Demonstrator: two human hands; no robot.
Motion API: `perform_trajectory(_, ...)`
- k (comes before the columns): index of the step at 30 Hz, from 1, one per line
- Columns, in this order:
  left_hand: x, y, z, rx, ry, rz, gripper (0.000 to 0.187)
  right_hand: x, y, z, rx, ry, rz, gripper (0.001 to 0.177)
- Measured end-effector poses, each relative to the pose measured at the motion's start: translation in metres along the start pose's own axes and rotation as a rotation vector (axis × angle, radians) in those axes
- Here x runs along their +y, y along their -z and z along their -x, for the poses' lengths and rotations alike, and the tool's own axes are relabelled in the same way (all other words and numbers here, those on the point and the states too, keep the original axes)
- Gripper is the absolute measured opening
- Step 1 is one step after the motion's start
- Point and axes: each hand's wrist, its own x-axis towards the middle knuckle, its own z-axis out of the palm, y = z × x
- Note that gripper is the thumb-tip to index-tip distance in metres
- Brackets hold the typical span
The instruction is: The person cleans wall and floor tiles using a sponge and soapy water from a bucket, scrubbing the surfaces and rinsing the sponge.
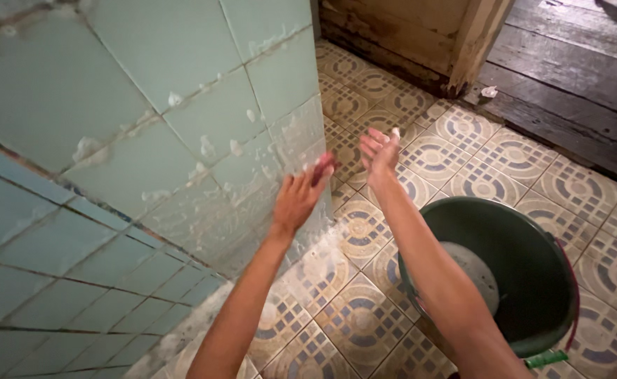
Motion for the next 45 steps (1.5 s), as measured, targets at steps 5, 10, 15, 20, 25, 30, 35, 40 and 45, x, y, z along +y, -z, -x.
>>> perform_trajectory(5, 0.025, -0.035, 0.015, 0.084, 0.013, -0.074, 0.059, 0.006, -0.001, -0.007, 0.066, -0.067, -0.026, 0.080)
perform_trajectory(10, 0.097, -0.136, 0.102, -0.230, -0.060, 0.012, 0.054, 0.009, 0.004, -0.008, 0.039, -0.049, -0.012, 0.080)
perform_trajectory(15, 0.109, -0.143, 0.103, -0.291, -0.051, 0.037, 0.050, 0.024, 0.017, -0.012, -0.069, 0.078, 0.189, 0.085)
perform_trajectory(20, 0.057, -0.078, 0.034, -0.026, 0.069, 0.057, 0.060, 0.077, 0.023, -0.027, -0.380, 0.162, 0.303, 0.099)
perform_trajectory(25, 0.062, -0.096, 0.054, -0.086, 0.008, 0.091, 0.059, 0.112, 0.018, -0.027, -0.490, 0.103, 0.139, 0.100)
perform_trajectory(30, 0.116, -0.166, 0.134, -0.318, 0.171, 0.302, 0.040, 0.098, 0.024, -0.022, -0.291, 0.142, 0.265, 0.099)
perform_trajectory(35, 0.118, -0.161, 0.161, -0.348, 0.058, 0.213, 0.025, 0.073, 0.042, -0.010, -0.174, 0.220, 0.409, 0.094)
perform_trajectory(40, 0.074, -0.058, 0.088, -0.356, 0.306, 0.377, 0.057, 0.061, 0.048, -0.010, -0.102, 0.293, 0.562, 0.082)
perform_trajectory(45, 0.047, 0.047, 0.025, 0.165, 0.730, 1.036, 0.048, 0.056, 0.008, 0.033, -0.219, 0.417, 0.722, 0.081)
